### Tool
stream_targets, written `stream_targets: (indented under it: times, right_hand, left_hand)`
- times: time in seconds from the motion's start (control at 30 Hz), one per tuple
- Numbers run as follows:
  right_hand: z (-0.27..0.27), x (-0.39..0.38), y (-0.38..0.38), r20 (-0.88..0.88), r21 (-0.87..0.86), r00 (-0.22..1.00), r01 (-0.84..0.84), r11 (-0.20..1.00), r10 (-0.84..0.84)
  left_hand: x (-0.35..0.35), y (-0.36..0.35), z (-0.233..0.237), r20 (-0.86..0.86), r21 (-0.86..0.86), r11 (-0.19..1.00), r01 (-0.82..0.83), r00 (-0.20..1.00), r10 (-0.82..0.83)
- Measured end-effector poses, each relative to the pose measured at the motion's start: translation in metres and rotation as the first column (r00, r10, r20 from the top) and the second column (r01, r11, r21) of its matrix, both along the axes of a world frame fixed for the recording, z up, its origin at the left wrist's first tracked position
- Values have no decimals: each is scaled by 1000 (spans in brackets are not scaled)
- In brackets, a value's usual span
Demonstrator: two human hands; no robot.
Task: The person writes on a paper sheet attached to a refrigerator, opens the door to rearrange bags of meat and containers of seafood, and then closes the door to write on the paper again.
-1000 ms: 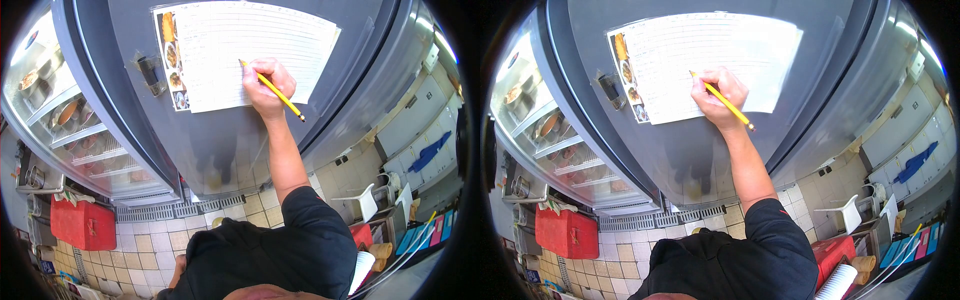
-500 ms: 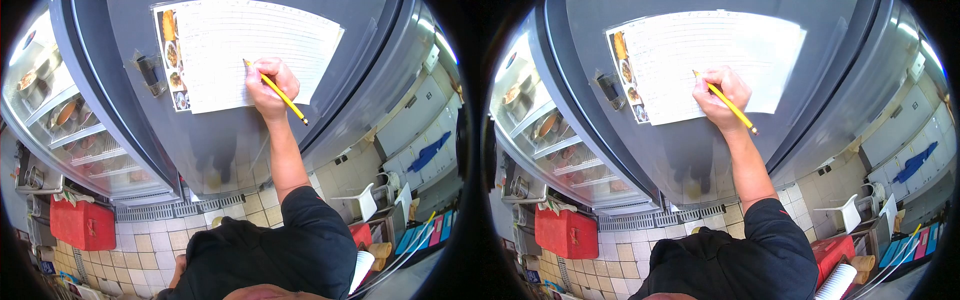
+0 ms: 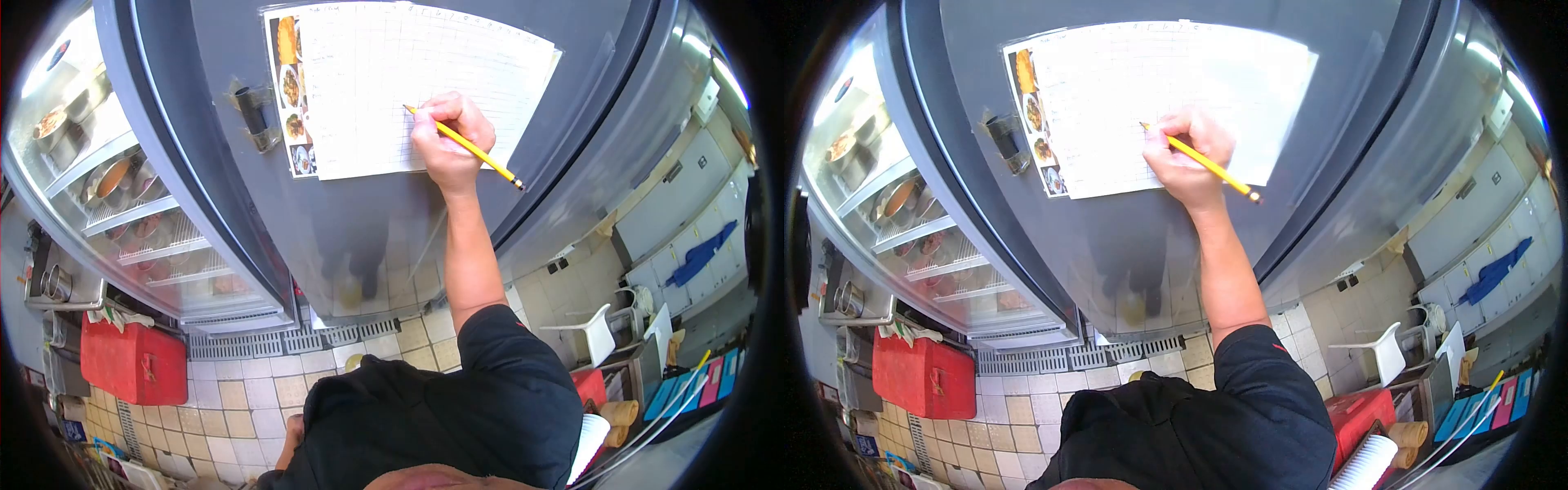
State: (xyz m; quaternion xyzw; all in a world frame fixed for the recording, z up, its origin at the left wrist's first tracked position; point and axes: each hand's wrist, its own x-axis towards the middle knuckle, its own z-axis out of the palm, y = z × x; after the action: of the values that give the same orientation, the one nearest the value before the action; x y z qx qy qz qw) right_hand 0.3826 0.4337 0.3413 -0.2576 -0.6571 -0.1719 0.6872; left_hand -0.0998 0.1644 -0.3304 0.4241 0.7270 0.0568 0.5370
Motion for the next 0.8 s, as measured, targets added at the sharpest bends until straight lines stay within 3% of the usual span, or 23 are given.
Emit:
stream_targets:
  times: [0.17, 0.23, 0.3, 0.37, 0.5, 0.57, 0.67, 0.7, 0.73, 0.8]
  right_hand:
    - [6, -1, -13, -233, -113, 911, -373, 921, 340]
    - [9, 13, -19, -323, -120, 746, -643, 756, 583]
    - [14, 32, -29, -452, -48, 468, -863, 503, 759]
    - [9, 45, -42, -429, -54, 579, -782, 620, 693]
    - [-8, 46, -66, -440, -66, 805, -470, 880, 397]
    - [-18, 51, -71, -477, -40, 831, -346, 937, 286]
    - [-28, 69, -73, -534, 47, 839, -94, 994, 105]
    - [-27, 72, -75, -598, 28, 798, 117, 993, -78]
    - [-29, 81, -77, -615, 33, 773, 225, 974, -157]
    - [-31, 98, -83, -643, 44, 732, 330, 943, -226]
  left_hand:
    - [3, -7, 3, -18, 50, 997, 56, 998, -55]
    - [4, -7, 3, -27, 68, 995, 78, 997, -76]
    - [1, -5, -4, -72, 102, 987, 124, 991, -117]
    - [1, -4, -9, -147, 145, 971, 188, 975, -167]
    - [-3, -18, 10, -3, 37, 997, 63, 998, -63]
    - [-5, -21, 15, -34, 59, 995, 83, 996, -81]
    - [-11, -23, -2, -225, 381, 794, 474, 880, -417]
    - [-10, -29, -2, -141, 325, 882, 341, 940, -311]
    - [-8, -34, 3, -65, 265, 946, 188, 982, -177]
    - [-1, -37, 20, 38, 110, 993, -40, 999, 36]
